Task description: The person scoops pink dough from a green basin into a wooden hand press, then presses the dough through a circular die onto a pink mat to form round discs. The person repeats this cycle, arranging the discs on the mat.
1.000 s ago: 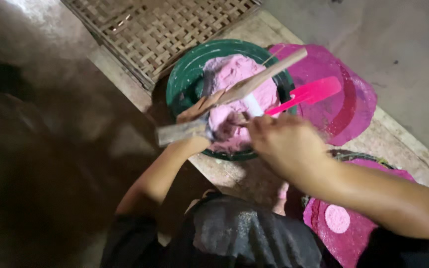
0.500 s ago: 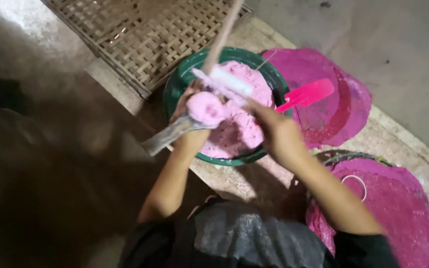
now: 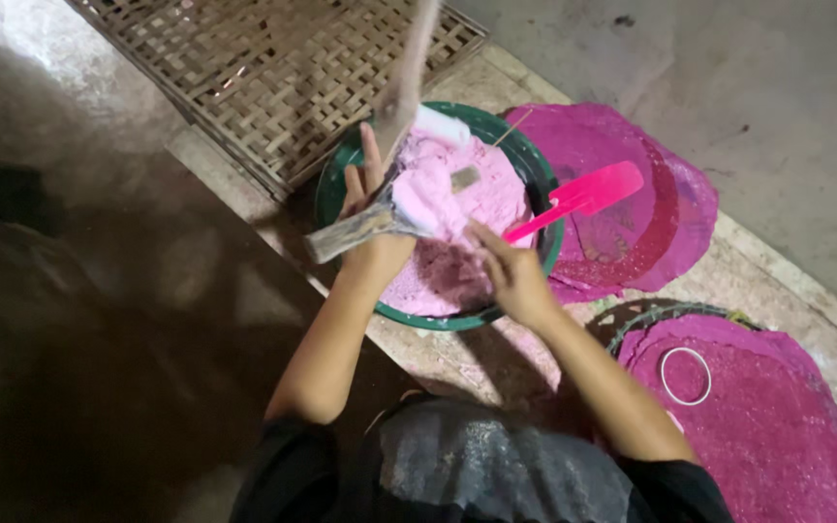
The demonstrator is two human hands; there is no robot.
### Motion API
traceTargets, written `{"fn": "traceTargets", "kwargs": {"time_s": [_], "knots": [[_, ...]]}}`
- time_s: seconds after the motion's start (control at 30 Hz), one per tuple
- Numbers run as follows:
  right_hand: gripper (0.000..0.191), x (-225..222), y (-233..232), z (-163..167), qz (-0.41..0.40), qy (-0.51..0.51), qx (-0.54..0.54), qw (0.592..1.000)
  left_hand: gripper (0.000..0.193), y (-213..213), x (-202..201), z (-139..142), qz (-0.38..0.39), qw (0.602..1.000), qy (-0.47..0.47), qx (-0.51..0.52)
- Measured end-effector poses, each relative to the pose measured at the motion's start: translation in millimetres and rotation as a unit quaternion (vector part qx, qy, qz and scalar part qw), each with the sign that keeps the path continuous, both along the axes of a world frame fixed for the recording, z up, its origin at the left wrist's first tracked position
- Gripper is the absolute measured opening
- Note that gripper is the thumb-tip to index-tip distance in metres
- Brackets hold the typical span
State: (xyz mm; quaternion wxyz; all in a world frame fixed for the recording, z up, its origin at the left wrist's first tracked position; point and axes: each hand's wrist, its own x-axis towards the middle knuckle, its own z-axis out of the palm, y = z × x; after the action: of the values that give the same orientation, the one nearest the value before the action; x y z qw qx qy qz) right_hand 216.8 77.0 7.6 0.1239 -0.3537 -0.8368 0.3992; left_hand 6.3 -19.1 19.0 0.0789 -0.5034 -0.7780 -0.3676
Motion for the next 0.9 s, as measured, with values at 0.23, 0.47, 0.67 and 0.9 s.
{"fn": "traceTargets", "kwargs": {"time_s": [0.23, 0.47, 0.67, 0.9], "knots": [[0.039, 3.6, -27.0, -36.3, 0.137, 0.147, 0.078, 0.976, 0.079, 5.7, -52.5, -18.5, 0.047, 0.994, -0.049, 0.085], [0.031, -7.8, 4.7, -6.5, 0.156, 0.02, -0.034, 0.987, 0.016, -13.2, -50.8, -28.6, -0.132, 0.74, -0.625, 0.21], [0.084, 12.3, -9.3, 53.4, 0.083, 0.61, -0.291, 0.732, 0.022, -44.7, 88.7, -21.8, -0.481, 0.328, -0.813, -0.015], [0.078, 151.7, -53.7, 132.9, 0.049, 0.443, -0.048, 0.894, 0.036, -43.2, 117.1, 17.7, -0.555, 0.746, -0.35, -0.113]]}}
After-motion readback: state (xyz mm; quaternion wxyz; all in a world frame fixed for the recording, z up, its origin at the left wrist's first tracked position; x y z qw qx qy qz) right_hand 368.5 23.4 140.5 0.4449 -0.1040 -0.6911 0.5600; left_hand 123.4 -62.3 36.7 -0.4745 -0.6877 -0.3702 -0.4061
